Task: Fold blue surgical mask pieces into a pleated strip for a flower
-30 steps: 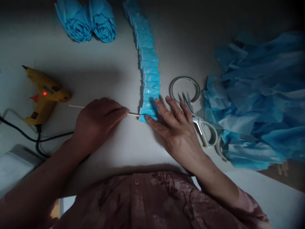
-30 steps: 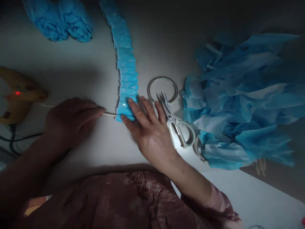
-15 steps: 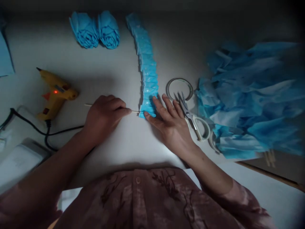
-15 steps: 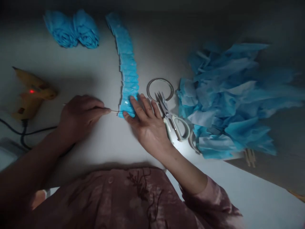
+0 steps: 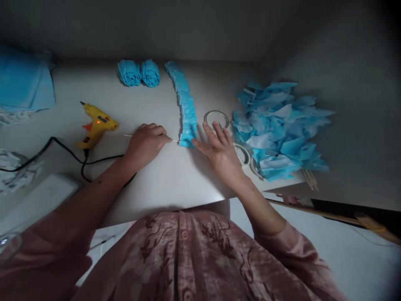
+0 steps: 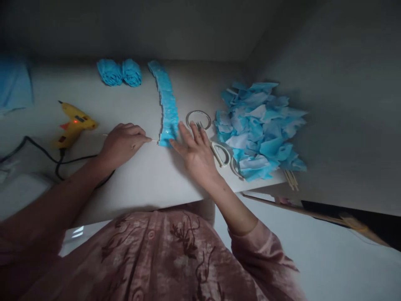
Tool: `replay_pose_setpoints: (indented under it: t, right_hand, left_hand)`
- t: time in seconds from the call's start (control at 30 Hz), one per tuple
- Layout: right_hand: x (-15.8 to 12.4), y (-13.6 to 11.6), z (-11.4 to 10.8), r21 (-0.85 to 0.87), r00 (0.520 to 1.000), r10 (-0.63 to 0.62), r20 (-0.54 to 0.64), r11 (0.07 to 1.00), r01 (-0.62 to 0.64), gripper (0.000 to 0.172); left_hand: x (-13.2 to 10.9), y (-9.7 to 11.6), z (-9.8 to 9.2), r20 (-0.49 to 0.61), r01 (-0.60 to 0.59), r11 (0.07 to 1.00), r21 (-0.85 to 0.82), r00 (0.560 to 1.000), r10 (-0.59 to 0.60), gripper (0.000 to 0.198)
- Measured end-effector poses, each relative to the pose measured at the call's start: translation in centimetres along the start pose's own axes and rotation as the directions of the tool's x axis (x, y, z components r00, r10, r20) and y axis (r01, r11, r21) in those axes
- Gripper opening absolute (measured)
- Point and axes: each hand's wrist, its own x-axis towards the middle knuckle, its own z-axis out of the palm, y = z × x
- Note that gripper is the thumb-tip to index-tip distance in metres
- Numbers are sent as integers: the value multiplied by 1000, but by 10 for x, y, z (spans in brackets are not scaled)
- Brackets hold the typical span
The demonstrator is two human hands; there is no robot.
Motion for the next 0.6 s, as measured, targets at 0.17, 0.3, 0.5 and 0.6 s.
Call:
replay_pose_setpoints:
  t: [0.17, 0.3, 0.5, 0.6]
  right_hand:
    - [7, -15, 23, -46, 999, 33, 12, 998, -33, 45]
    - [8, -15, 19, -32, 998, 57, 38, 998, -55, 47]
    - [3, -16, 6, -24, 995, 65, -73, 997, -66, 61]
    - [-1, -23, 8, -48, 997, 41, -64, 998, -44, 58]
  left_hand:
    - [0, -3, 4, -39, -44, 999, -3, 998, 43, 29]
    - [-1, -5, 6, -52, -51, 999, 7, 997, 52, 29]
    - [-4, -1, 6, -35, -64, 998, 0, 997, 64, 26]
    - [-8, 0, 2, -18, -82, 997, -12, 996, 82, 27]
